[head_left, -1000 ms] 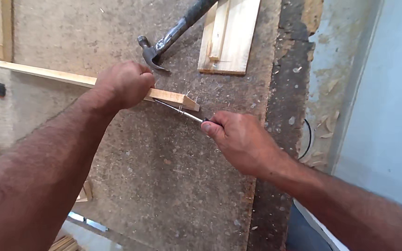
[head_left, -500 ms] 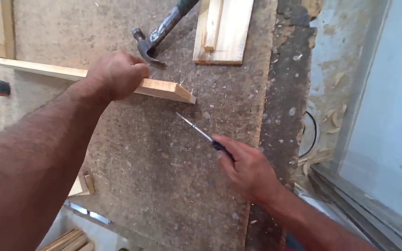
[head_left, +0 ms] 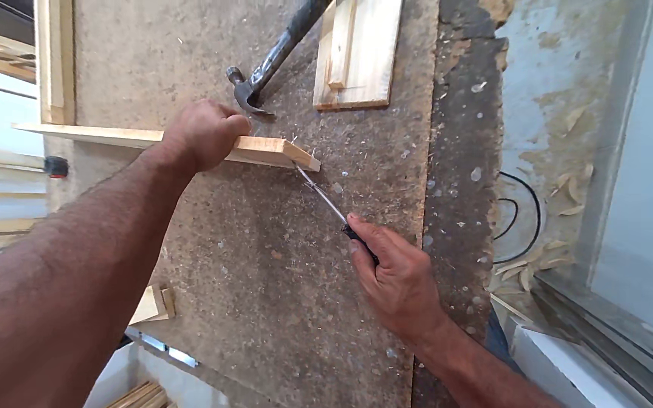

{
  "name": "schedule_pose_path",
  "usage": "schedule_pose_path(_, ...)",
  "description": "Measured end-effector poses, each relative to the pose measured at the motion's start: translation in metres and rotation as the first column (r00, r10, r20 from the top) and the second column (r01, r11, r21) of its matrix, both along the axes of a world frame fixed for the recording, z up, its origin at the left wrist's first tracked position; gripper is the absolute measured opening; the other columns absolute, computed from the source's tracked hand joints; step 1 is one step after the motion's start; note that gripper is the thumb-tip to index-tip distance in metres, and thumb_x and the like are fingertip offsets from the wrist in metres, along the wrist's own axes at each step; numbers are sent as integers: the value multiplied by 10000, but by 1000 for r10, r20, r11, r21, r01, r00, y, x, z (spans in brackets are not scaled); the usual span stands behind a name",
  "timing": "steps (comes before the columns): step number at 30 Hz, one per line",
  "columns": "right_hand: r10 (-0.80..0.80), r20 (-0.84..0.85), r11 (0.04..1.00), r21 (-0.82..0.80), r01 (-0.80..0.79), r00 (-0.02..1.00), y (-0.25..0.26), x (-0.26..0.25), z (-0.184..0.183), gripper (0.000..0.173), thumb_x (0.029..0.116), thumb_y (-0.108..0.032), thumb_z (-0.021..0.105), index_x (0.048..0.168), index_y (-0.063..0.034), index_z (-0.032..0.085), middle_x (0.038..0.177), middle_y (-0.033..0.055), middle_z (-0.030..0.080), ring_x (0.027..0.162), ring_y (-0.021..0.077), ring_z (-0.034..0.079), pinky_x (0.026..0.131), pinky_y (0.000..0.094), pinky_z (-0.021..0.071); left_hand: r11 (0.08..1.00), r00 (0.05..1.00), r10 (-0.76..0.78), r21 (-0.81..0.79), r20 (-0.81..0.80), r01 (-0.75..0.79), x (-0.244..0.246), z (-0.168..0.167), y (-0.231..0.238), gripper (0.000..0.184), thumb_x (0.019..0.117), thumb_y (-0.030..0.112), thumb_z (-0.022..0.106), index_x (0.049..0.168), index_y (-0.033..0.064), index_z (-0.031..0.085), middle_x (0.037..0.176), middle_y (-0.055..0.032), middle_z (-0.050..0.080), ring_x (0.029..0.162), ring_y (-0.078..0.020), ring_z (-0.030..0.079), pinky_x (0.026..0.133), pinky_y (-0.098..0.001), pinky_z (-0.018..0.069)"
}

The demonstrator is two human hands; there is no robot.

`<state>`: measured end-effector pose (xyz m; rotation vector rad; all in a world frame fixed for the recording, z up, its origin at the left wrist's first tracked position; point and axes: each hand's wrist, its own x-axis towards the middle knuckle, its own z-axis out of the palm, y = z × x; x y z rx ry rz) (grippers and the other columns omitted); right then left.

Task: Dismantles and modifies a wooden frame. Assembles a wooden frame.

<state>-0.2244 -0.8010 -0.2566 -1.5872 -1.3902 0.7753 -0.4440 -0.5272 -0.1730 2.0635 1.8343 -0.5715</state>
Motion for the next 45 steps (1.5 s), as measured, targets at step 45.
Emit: schedule_pose_path(45,266,536,932,70,-356,801,51,63,42,242,1025,-211,592,1188,-114,741,828,74,702,625,211,666,498,400,536,998,999,-19,67,-28,21,9,5,-11,546,989,517,353,789,102,646,876,-201,675,900,-434,668,662,-686,454)
